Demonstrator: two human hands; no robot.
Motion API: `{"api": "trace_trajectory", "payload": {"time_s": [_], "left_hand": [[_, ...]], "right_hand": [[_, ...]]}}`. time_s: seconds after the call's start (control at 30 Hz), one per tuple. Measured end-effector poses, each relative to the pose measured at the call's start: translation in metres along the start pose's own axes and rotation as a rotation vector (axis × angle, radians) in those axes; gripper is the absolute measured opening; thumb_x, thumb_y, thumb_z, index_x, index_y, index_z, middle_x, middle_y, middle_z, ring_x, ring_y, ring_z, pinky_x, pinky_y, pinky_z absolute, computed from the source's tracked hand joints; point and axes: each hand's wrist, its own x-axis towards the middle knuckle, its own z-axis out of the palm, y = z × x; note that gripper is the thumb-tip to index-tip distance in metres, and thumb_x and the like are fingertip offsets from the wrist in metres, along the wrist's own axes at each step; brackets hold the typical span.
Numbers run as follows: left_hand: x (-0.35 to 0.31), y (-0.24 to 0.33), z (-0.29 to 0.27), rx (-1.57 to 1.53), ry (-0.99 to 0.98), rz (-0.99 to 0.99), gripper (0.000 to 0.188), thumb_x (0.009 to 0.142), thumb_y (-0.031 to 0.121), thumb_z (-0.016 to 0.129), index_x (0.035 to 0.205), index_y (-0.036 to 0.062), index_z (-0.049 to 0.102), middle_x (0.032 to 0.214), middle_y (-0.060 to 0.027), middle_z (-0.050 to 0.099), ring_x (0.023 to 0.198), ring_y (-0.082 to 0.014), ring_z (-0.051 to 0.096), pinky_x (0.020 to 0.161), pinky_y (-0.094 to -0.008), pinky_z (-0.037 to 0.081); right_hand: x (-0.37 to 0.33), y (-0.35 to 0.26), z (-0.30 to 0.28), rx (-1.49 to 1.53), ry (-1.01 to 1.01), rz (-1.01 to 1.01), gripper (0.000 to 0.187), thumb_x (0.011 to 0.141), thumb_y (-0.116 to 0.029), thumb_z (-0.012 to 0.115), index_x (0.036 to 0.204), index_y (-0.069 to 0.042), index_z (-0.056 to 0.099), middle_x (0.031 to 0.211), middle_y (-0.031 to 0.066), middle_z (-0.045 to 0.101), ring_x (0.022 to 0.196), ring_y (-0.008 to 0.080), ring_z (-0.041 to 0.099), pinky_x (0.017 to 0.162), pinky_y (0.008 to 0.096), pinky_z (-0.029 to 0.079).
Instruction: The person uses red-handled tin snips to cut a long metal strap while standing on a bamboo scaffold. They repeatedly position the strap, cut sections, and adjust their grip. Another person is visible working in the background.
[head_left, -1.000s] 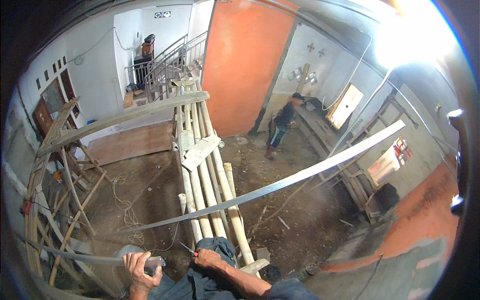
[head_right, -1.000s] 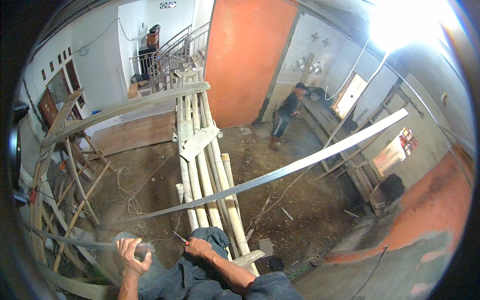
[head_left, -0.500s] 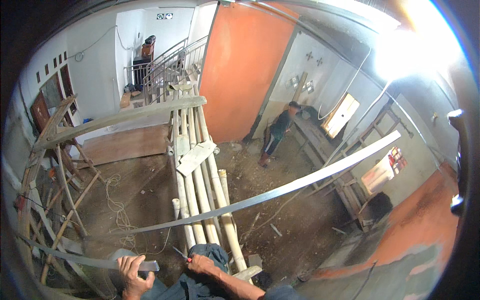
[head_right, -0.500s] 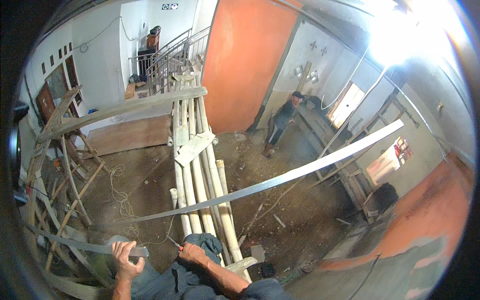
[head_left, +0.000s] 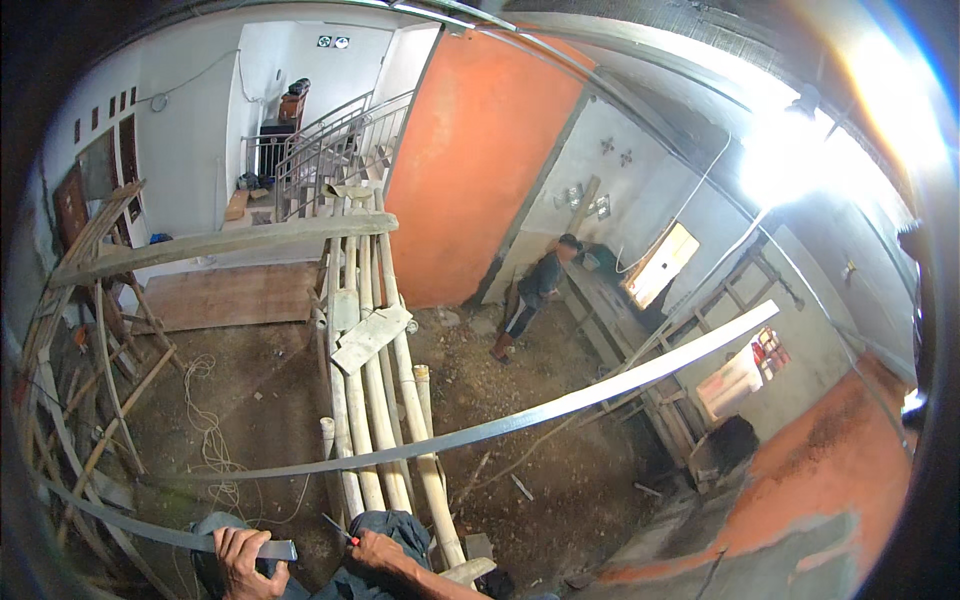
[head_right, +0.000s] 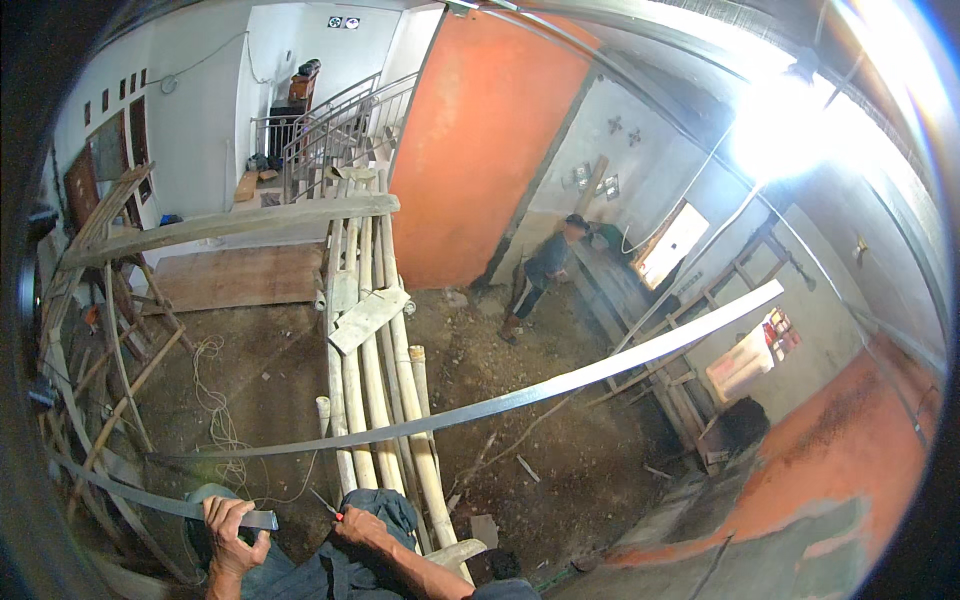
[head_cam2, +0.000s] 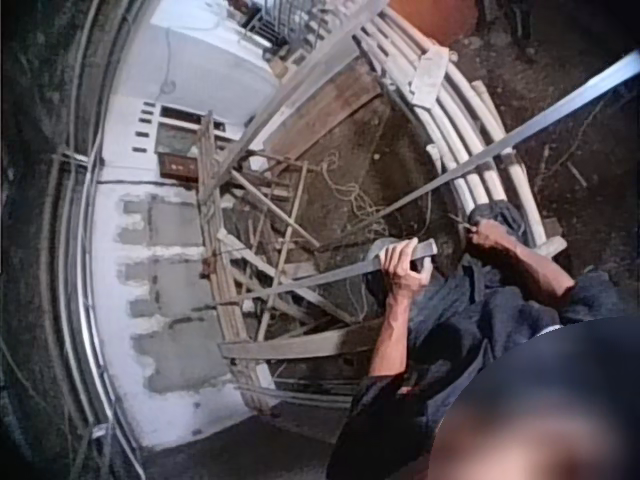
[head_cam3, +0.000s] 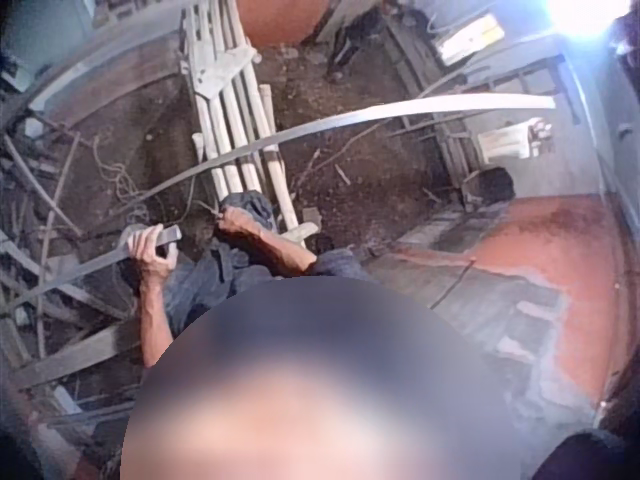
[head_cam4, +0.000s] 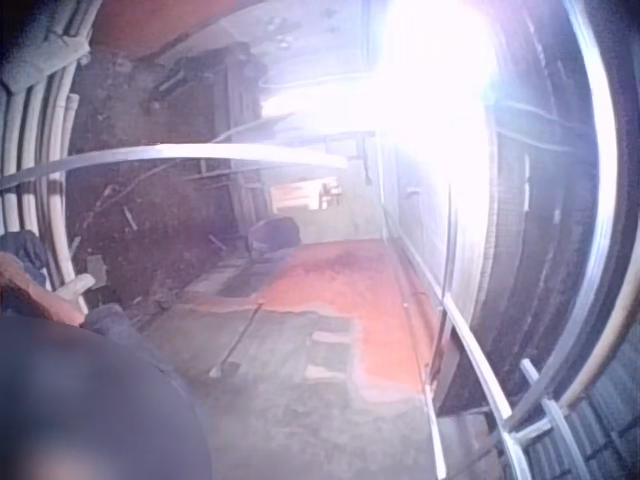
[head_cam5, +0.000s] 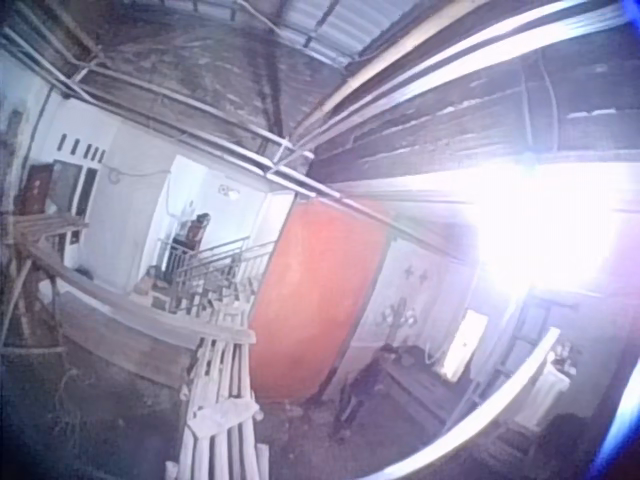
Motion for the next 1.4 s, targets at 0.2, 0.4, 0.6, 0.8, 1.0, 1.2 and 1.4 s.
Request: {"api": "trace_trajectory", "payload": {"time_s": [0.2,0.4,0.6,0.8,1.0,1.2,1.4], "left_hand": [[0.002,0.002,-0.006,-0.027,-0.027,0.019,0.049,0.064,0.029,0.071,0.103,0.0006,0.067,0.092,-0.0160,0.066,0.084,-0.0358,0.060,0.088,-0.0520,0.043],[0.003,0.003,-0.008,-0.025,-0.027,0.048,0.048,0.063,0.024,0.074,0.105,0.0004,0.069,0.094,-0.0153,0.067,0.086,-0.0363,0.061,0.088,-0.0500,0.044],[-0.002,-0.001,-0.010,-0.030,-0.061,0.027,0.048,0.063,0.021,0.077,0.107,0.0022,0.070,0.098,-0.0130,0.068,0.089,-0.0346,0.062,0.087,-0.0487,0.046],[-0.006,-0.004,-0.008,-0.008,-0.032,0.046,0.042,0.070,0.022,0.079,0.108,0.0070,0.069,0.101,-0.0101,0.068,0.091,-0.0325,0.062,0.085,-0.0480,0.046],[-0.004,-0.002,-0.007,0.023,0.003,0.063,0.037,0.077,0.026,0.078,0.108,0.0084,0.067,0.104,-0.0096,0.068,0.093,-0.0324,0.062,0.085,-0.0479,0.046],[-0.003,-0.001,-0.003,0.000,0.027,0.047,0.035,0.075,0.019,0.078,0.106,0.0083,0.068,0.105,-0.0093,0.066,0.095,-0.0333,0.063,0.087,-0.0497,0.046],[-0.002,-0.004,0.000,0.021,0.059,0.099,0.027,0.076,0.019,0.078,0.098,0.0087,0.065,0.100,-0.0086,0.065,0.089,-0.0306,0.065,0.086,-0.0492,0.048]], "right_hand": [[-0.006,-0.011,-0.011,-0.022,-0.050,0.131,0.045,0.091,-0.039,0.064,0.119,-0.004,0.074,0.120,0.0259,0.072,0.116,0.0424,0.068,0.098,0.0502,0.054],[-0.008,-0.011,-0.014,-0.042,-0.067,0.128,0.046,0.091,-0.038,0.064,0.122,-0.004,0.073,0.125,0.0243,0.071,0.121,0.0408,0.067,0.101,0.0503,0.053],[-0.001,-0.007,-0.006,-0.012,-0.005,0.153,0.043,0.090,-0.037,0.063,0.117,-0.006,0.074,0.117,0.0270,0.072,0.114,0.0432,0.068,0.098,0.0516,0.054],[0.001,0.001,-0.001,-0.035,-0.033,0.010,0.049,0.089,-0.032,0.063,0.135,-0.015,0.065,0.125,0.0198,0.072,0.120,0.0400,0.067,0.102,0.0496,0.053],[0.004,0.004,0.000,-0.026,-0.002,0.015,0.045,0.092,-0.033,0.061,0.132,-0.014,0.066,0.126,0.0202,0.071,0.120,0.0390,0.067,0.101,0.0499,0.053],[0.011,0.016,0.009,0.003,0.053,-0.030,0.038,0.091,-0.034,0.060,0.116,-0.009,0.073,0.112,0.0255,0.073,0.108,0.0416,0.071,0.090,0.0524,0.056],[0.015,0.023,0.010,0.127,0.084,-0.019,0.034,0.088,-0.025,0.059,0.112,-0.002,0.069,0.107,0.0300,0.072,0.106,0.0480,0.069,0.089,0.0536,0.054]]}}
